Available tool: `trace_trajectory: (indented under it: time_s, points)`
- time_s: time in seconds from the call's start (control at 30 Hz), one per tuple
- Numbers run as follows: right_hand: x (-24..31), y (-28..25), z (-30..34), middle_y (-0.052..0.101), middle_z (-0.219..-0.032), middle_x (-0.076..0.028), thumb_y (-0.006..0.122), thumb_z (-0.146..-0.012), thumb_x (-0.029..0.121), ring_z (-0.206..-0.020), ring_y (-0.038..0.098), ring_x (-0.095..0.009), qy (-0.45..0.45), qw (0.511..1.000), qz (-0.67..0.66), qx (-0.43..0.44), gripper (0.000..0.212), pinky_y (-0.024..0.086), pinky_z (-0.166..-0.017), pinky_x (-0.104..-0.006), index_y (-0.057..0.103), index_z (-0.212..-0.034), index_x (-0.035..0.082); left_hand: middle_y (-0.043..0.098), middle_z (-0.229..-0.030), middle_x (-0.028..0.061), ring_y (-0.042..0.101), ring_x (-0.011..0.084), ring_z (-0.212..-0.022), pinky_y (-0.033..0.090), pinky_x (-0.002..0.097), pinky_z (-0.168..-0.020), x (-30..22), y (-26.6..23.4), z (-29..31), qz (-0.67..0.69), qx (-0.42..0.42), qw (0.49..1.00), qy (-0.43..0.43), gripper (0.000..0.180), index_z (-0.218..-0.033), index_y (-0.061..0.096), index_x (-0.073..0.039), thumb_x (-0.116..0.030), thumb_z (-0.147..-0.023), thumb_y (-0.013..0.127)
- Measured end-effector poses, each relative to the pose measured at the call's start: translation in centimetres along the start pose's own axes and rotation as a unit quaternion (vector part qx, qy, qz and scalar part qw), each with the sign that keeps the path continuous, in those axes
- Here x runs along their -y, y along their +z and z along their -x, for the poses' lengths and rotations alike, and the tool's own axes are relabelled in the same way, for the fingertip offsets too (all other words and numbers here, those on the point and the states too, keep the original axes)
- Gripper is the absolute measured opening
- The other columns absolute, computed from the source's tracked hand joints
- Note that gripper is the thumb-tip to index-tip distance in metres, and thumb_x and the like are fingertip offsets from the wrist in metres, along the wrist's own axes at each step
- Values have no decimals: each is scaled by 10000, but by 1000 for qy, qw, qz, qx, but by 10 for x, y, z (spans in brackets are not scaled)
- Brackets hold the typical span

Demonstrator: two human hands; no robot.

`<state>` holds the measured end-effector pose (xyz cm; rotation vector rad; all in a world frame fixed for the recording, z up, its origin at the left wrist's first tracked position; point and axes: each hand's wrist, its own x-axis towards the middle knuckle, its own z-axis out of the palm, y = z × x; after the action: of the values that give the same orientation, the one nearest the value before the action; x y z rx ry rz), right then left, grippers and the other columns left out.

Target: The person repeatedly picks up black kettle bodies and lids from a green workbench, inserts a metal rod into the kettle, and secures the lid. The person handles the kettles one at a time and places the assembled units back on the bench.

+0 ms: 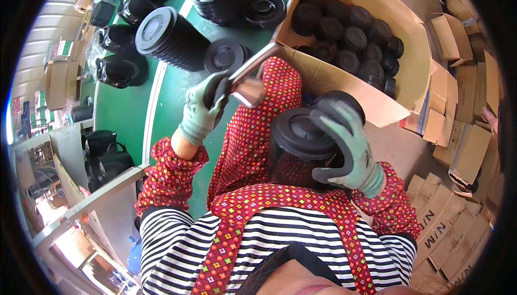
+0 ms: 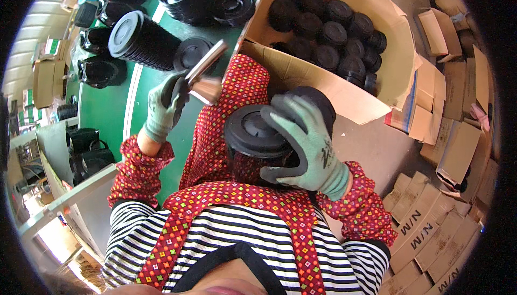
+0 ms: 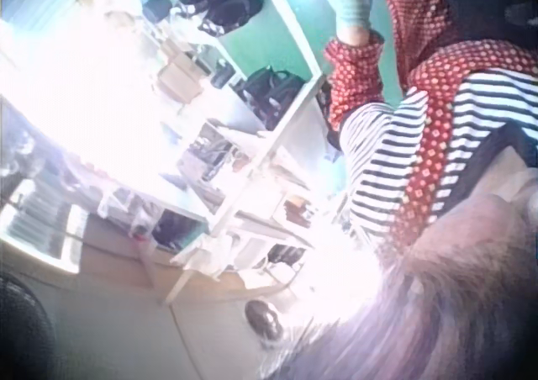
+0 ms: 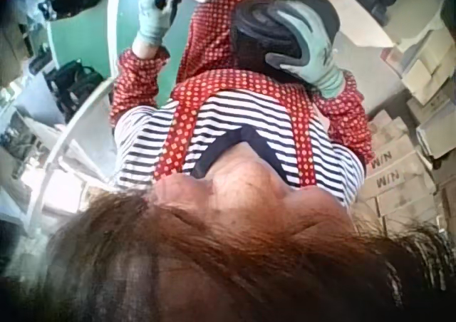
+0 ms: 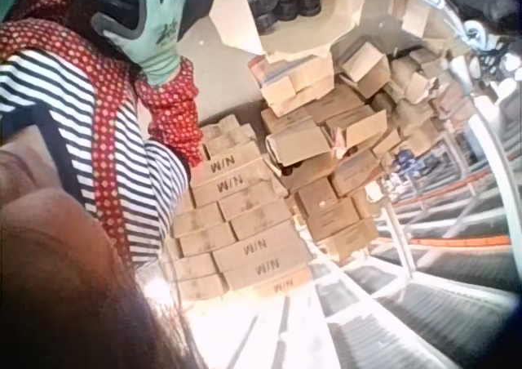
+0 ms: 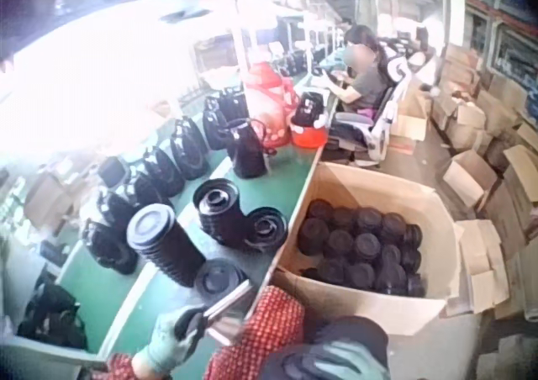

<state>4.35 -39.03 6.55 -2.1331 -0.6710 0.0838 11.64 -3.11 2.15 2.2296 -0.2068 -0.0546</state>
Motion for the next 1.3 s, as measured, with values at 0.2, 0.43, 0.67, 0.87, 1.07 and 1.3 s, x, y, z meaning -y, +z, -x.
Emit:
trace_trajectory:
  time_s: [0.2, 0.43, 0.67, 0.87, 1.07, 1.3]
  points:
    - [-11, 41, 7, 684, -1270, -172, 897, -812, 381, -1223, 627, -393, -22, 990, -84, -107, 630, 459, -1117, -502, 684, -1260, -7, 756, -1003, 167, 749, 352, -898, 597, 435, -803, 98, 9, 97, -216, -97, 971, -44, 350, -1243, 696, -100, -266, -939, 746]
    - [19, 30, -57, 632, -1318, -149, 651, -1016, 370, -1231, 604, -285, 70, 945, -239, -209, 473, 454, -1102, -413, 652, -1278, -23, 385, -1614, 257, 457, 435, -1445, 442, 494, -1156, 49, -6, 135, -39, -89, 995, -18, 886, -1549, 473, -78, -322, -802, 883]
    - [21, 127, -131, 602, -1461, -132, 468, -1127, 430, -1319, 592, -273, 173, 749, -639, 4, 535, 453, -1159, -428, 521, -1512, 61, 274, -1689, 273, 301, 473, -1558, 252, 556, -1262, -15, -62, 182, 112, -49, 986, 111, 790, -1495, 549, -89, -433, -854, 856]
    - [59, 196, -160, 584, -1446, -80, 462, -1125, 403, -1316, 565, -255, 281, 828, -475, 99, 559, 431, -1132, -371, 476, -1550, 41, 700, -1109, 118, 706, 237, -1104, 661, 402, -827, 27, -96, 208, 450, -300, 825, -163, 380, -1271, 619, 38, -299, -1097, 600]
    - [27, 207, -135, 591, -1400, -172, 671, -1030, 125, -1202, 618, -228, 69, 957, -275, 67, 563, 498, -1044, -357, 466, -1528, -38, 663, -788, 73, 559, 129, -728, 488, 325, -678, 152, -186, 146, 38, -499, 843, -197, 390, -969, 705, 17, -362, -1054, 667]
    - [18, 207, -132, 640, -1364, -177, 665, -1014, 113, -1167, 641, -216, 5, 978, -190, 92, 545, 508, -1018, -332, 499, -1506, -52, 710, -873, 225, 674, 403, -818, 521, 485, -769, 320, -289, 40, -99, -559, 775, -278, 549, -910, 723, -56, -604, -947, 693]
